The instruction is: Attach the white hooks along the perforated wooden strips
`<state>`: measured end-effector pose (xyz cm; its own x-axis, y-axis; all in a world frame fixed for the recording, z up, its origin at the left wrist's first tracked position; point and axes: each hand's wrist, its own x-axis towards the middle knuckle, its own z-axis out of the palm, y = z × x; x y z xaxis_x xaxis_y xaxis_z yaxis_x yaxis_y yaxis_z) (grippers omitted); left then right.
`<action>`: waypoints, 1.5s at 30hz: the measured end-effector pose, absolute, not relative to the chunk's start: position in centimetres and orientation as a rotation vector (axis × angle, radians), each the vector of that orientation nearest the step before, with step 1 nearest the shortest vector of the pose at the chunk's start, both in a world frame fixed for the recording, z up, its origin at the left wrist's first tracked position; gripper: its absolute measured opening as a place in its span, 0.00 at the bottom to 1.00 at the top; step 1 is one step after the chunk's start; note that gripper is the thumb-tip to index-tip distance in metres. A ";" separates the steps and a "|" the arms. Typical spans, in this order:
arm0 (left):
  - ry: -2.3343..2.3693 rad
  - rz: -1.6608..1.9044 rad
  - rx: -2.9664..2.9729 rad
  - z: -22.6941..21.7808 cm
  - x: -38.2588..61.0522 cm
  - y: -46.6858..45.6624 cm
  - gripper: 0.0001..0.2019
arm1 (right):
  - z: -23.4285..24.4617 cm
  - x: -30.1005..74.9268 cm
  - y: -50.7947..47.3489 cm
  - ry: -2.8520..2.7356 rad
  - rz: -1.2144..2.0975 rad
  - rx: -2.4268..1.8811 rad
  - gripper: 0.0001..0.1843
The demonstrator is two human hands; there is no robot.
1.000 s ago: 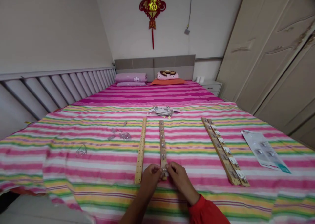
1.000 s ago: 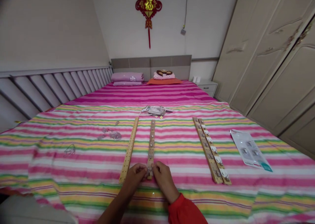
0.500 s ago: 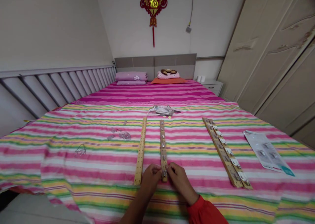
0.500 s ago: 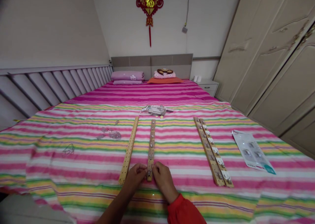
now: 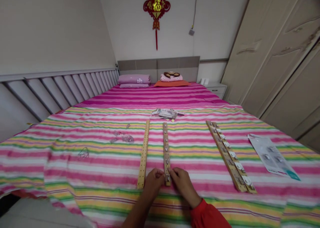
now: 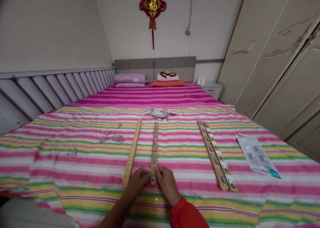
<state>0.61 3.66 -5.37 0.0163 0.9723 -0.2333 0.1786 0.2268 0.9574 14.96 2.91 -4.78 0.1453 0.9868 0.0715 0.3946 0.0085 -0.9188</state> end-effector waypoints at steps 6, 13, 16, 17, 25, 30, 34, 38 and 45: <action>1.429 0.947 1.240 -4.2 0.8 3.5 0.14 | -5.2 14.4 0.0 -0.863 1.365 -1.407 0.27; 1.466 0.910 1.212 -3.5 1.2 4.9 0.15 | -5.5 12.8 -1.8 -0.499 1.653 -1.032 0.20; 1.440 0.839 1.152 -3.3 1.3 5.4 0.18 | -5.3 12.5 -1.7 -0.440 1.666 -0.969 0.17; 1.431 0.823 1.136 -3.1 1.4 5.5 0.19 | -5.2 12.4 -1.7 -0.434 1.666 -0.959 0.17; 1.376 0.791 1.081 -3.5 2.6 5.8 0.24 | -5.1 12.9 -2.0 -0.420 1.657 -0.911 0.15; 1.316 0.841 1.002 -4.0 3.6 5.7 0.23 | -6.4 13.0 -2.0 -0.349 1.648 -0.917 0.18; 1.269 0.866 0.984 -3.9 4.1 5.1 0.23 | -7.4 13.3 -2.3 -0.333 1.652 -0.893 0.18; 1.230 0.777 1.183 -3.2 4.2 4.5 0.27 | -7.5 14.6 -2.7 -0.350 1.623 -0.856 0.17; 1.302 0.886 1.477 -3.1 2.9 4.7 0.28 | -7.2 19.2 -4.0 -0.361 1.491 -0.914 0.19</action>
<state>2.93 4.72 -3.07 0.1725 0.9829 -0.0650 0.3000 0.0104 0.9539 19.24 -3.98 -7.23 0.1049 0.9414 -0.3207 -0.6904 -0.1632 -0.7048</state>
